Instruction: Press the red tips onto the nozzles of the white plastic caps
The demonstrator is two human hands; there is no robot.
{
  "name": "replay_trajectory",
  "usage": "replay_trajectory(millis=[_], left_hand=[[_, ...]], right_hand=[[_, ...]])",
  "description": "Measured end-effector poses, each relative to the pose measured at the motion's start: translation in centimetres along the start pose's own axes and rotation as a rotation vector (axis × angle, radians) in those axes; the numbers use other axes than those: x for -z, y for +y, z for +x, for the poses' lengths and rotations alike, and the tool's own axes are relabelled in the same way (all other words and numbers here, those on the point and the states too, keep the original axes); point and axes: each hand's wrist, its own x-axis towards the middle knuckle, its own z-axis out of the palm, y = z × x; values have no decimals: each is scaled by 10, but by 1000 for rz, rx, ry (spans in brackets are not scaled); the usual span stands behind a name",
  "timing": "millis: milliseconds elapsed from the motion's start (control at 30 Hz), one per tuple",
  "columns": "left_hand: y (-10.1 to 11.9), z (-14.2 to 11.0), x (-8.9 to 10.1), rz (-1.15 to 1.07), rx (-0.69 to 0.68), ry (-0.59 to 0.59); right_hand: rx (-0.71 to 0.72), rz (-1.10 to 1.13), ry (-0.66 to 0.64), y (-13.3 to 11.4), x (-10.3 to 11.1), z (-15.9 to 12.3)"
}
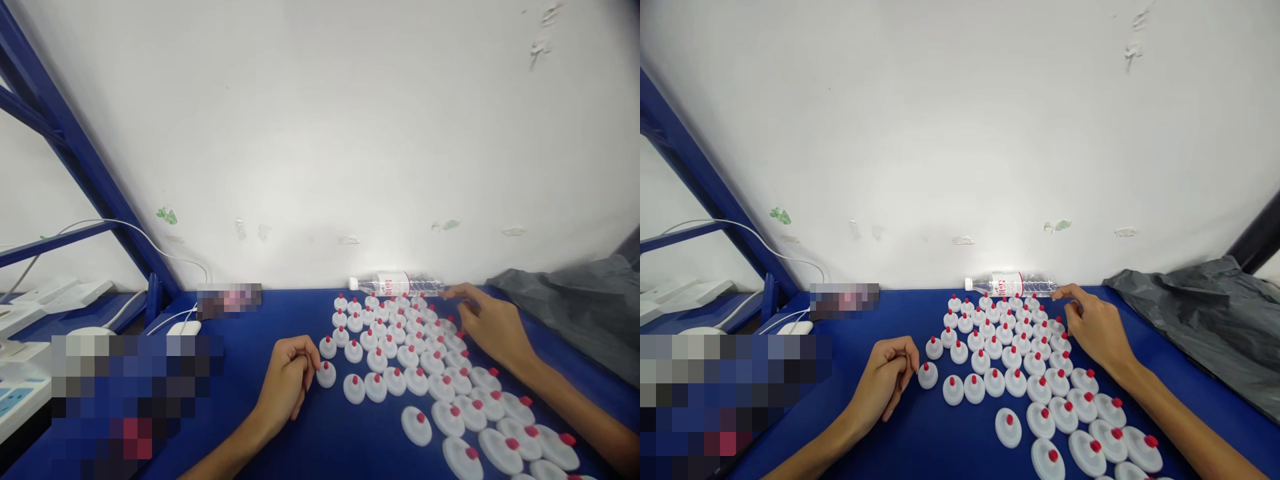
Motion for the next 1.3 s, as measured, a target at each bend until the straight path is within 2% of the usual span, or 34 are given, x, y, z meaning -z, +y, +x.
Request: replay_trajectory(millis=[167,633,900,1033,1200,1300], left_hand=[[0,0,0,8,9,-18],[-2,0,-1,5,-2,-53],[-3,1,-2,-12,-47,5],[-2,1,1,-48,-134,47],[1,-4,4,85,-181,43],[2,-8,1,272,-198,44]], right_hand=[[23,-29,-24,0,-2,-1],[-28,-11,-92,-6,2,-1],[10,-2,-48,-2,-1,-1],[51,10,-48,-1,-4,-1],[46,-9,-51,-3,-3,-1],[39,-3,-48,-3,-2,-1]])
